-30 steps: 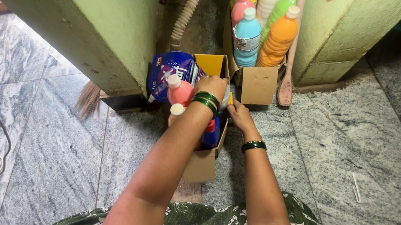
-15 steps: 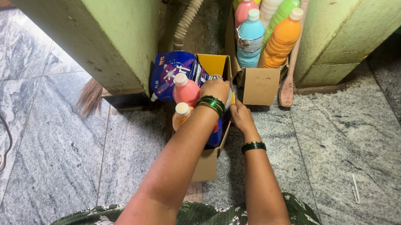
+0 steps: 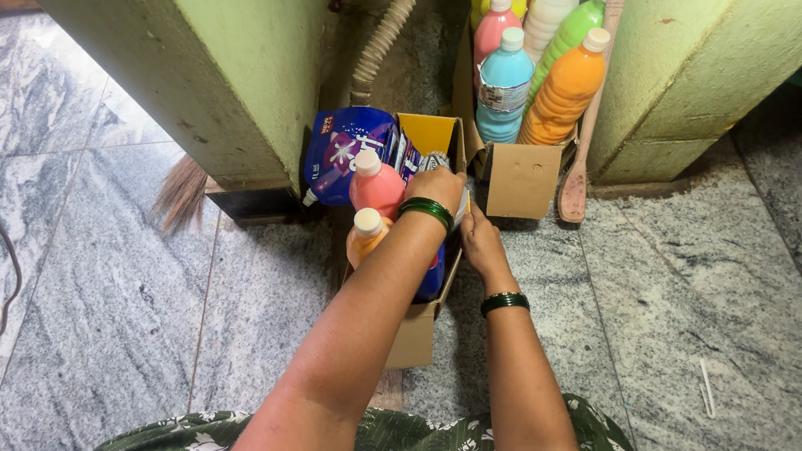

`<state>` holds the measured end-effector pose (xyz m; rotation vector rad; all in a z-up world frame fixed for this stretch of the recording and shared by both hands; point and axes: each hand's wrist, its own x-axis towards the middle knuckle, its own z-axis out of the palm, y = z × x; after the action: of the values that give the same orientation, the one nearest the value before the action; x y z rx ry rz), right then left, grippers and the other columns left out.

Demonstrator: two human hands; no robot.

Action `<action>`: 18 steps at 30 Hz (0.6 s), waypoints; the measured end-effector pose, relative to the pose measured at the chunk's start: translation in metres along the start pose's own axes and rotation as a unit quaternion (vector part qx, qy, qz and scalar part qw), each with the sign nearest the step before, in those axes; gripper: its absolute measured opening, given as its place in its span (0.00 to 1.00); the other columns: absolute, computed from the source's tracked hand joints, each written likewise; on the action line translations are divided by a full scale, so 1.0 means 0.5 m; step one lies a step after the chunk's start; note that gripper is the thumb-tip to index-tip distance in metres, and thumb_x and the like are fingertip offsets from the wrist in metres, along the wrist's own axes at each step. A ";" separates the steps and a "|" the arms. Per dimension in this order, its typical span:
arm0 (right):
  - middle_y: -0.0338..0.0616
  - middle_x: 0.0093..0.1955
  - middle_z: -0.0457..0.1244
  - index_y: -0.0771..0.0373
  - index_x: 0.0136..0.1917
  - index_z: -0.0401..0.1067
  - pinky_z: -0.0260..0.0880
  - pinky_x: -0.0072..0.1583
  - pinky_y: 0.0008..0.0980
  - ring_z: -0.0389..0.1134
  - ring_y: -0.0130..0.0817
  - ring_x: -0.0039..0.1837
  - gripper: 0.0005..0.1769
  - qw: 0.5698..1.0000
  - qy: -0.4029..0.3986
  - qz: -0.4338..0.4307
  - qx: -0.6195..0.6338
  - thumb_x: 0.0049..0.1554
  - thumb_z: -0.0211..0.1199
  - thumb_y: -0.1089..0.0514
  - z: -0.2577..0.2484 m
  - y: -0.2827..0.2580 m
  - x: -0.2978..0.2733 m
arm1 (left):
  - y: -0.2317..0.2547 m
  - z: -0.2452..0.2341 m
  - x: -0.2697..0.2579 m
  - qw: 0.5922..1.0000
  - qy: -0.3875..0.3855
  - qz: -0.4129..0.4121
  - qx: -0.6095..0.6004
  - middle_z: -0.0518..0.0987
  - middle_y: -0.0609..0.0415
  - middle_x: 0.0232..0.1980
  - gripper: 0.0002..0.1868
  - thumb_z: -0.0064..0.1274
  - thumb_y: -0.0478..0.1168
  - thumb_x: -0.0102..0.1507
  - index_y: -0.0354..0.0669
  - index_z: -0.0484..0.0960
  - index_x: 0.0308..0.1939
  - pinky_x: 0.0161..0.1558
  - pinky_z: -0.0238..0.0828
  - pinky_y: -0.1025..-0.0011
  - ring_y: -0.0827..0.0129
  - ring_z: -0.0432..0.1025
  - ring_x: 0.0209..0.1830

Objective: The person organizes cleaning supplies in a cardboard box, placing bottles of detergent and a packet of detergent powder inside. They adjust the items to fit neatly and then place a wooden stick into the box.

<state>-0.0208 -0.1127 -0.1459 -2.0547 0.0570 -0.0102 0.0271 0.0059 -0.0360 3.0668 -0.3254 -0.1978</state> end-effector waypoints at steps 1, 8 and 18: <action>0.68 0.61 0.65 0.56 0.75 0.63 0.65 0.66 0.49 0.64 0.65 0.66 0.29 1.000 0.001 -0.010 0.002 0.65 0.44 0.46 0.000 0.001 0.000 | 0.000 0.001 0.000 1.000 -0.003 0.006 0.000 0.81 0.45 0.52 0.14 0.49 0.42 0.67 0.50 0.82 0.56 0.51 0.78 0.57 0.50 0.78 0.53; 0.67 0.61 0.66 0.53 0.76 0.62 0.66 0.65 0.49 0.66 0.64 0.65 0.29 1.000 0.013 0.008 -0.004 0.65 0.43 0.45 0.014 0.017 0.006 | 0.002 0.004 0.010 0.999 -0.022 0.013 0.018 0.83 0.47 0.53 0.14 0.58 0.41 0.62 0.46 0.87 0.51 0.52 0.79 0.62 0.56 0.79 0.55; 0.62 0.72 0.60 0.65 0.76 0.60 0.57 0.72 0.42 0.59 0.53 0.75 0.33 0.993 0.072 -0.006 0.096 0.68 0.43 0.40 0.032 0.036 0.025 | -0.008 0.035 0.020 0.998 -0.008 -0.027 -0.057 0.82 0.43 0.55 0.12 0.51 0.39 0.67 0.44 0.86 0.51 0.52 0.77 0.57 0.52 0.78 0.55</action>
<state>-0.0084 -0.1076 -0.1697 -1.8602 0.1287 -0.1653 0.0351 0.0072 -0.0549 2.9639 -0.2227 -0.2351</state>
